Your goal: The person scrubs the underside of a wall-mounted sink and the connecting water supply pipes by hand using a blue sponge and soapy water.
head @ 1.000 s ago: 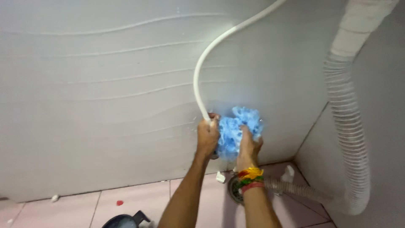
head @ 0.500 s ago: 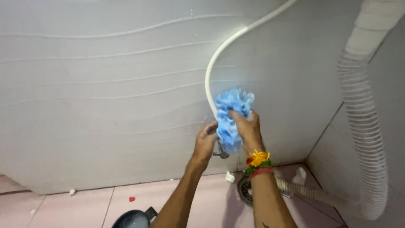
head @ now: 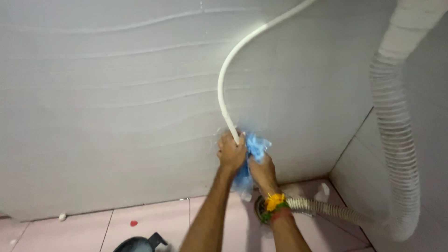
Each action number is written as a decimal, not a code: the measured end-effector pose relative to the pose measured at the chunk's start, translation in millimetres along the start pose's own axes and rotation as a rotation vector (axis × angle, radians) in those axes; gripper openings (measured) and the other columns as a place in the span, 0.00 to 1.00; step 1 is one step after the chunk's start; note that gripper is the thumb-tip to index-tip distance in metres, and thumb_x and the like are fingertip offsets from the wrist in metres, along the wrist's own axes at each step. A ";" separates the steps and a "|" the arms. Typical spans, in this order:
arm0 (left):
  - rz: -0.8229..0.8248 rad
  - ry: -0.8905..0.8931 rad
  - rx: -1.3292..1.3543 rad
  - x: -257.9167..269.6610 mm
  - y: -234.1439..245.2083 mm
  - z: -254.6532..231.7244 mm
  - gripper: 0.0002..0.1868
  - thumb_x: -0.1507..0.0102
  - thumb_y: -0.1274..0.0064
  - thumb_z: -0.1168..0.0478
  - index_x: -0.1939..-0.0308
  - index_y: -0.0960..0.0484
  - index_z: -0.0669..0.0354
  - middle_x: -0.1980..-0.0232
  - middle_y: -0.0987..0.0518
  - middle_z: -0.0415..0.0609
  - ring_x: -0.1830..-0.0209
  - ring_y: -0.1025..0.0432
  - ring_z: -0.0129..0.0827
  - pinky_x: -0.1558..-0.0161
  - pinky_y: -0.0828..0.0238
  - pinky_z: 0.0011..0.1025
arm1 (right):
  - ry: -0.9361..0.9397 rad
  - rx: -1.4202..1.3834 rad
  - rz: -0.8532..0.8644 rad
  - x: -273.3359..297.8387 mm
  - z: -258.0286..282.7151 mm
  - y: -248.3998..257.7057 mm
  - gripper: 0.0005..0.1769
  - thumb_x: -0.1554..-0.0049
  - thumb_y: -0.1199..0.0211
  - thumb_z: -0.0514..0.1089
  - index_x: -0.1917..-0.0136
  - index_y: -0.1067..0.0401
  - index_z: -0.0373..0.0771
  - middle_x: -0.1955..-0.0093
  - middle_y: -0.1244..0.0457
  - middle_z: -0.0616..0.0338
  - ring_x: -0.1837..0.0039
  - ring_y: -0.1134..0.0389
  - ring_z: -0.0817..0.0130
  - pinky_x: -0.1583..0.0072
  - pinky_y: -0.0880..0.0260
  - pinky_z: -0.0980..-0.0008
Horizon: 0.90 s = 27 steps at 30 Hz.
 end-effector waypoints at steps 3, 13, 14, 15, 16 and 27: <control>0.018 -0.002 0.082 10.7 7.7 -8.2 0.27 0.33 0.55 0.44 0.37 0.26 0.58 0.36 0.30 0.64 0.34 0.39 0.61 0.36 0.45 0.58 | -0.104 -0.144 0.084 -6.2 -15.0 4.7 0.18 0.43 0.41 0.41 0.39 0.27 0.39 0.54 0.30 0.58 0.53 0.30 0.68 0.50 0.29 0.65; 0.091 -0.050 0.021 33.8 40.8 -34.3 0.31 0.38 0.45 0.46 0.39 0.28 0.62 0.40 0.27 0.64 0.38 0.36 0.60 0.38 0.38 0.54 | -0.131 -0.286 0.071 -2.6 -41.8 -6.0 0.16 0.43 0.42 0.37 0.41 0.27 0.33 0.57 0.32 0.58 0.58 0.33 0.70 0.57 0.32 0.68; 0.123 -0.073 0.007 39.2 39.8 -30.2 0.29 0.37 0.45 0.47 0.39 0.28 0.63 0.39 0.27 0.63 0.37 0.36 0.59 0.38 0.38 0.53 | -0.136 -0.284 0.074 1.6 -42.1 -6.9 0.16 0.43 0.42 0.37 0.41 0.27 0.33 0.57 0.32 0.58 0.58 0.33 0.70 0.57 0.32 0.68; 0.155 -0.095 -0.006 44.5 38.1 -24.6 0.28 0.37 0.45 0.48 0.40 0.27 0.64 0.38 0.27 0.63 0.36 0.36 0.58 0.37 0.38 0.53 | -0.167 -0.245 0.095 6.6 -42.6 -8.0 0.18 0.43 0.42 0.37 0.40 0.28 0.34 0.57 0.31 0.57 0.58 0.32 0.69 0.56 0.31 0.68; 0.155 -0.091 -0.003 47.8 36.3 -18.1 0.28 0.37 0.45 0.48 0.40 0.27 0.64 0.38 0.27 0.63 0.36 0.36 0.58 0.37 0.38 0.53 | -0.194 -0.202 0.113 10.0 -40.6 -5.7 0.20 0.44 0.43 0.36 0.38 0.29 0.36 0.57 0.31 0.56 0.58 0.32 0.68 0.56 0.31 0.67; 0.149 0.041 0.658 -21.9 76.6 -68.2 0.21 0.31 0.51 0.50 0.47 0.23 0.66 0.61 0.21 0.50 0.66 0.26 0.33 0.66 0.25 0.33 | 0.059 -0.470 0.333 -2.2 89.4 5.9 0.31 0.42 0.41 0.60 0.34 0.27 0.37 0.41 0.32 0.54 0.40 0.32 0.62 0.37 0.34 0.58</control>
Point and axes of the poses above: each hand's wrist, its own x-axis away from the middle knuckle, its own y-axis out of the back of the hand, z = x × y, the point moved 6 cm from there along -x, towards the middle knuckle
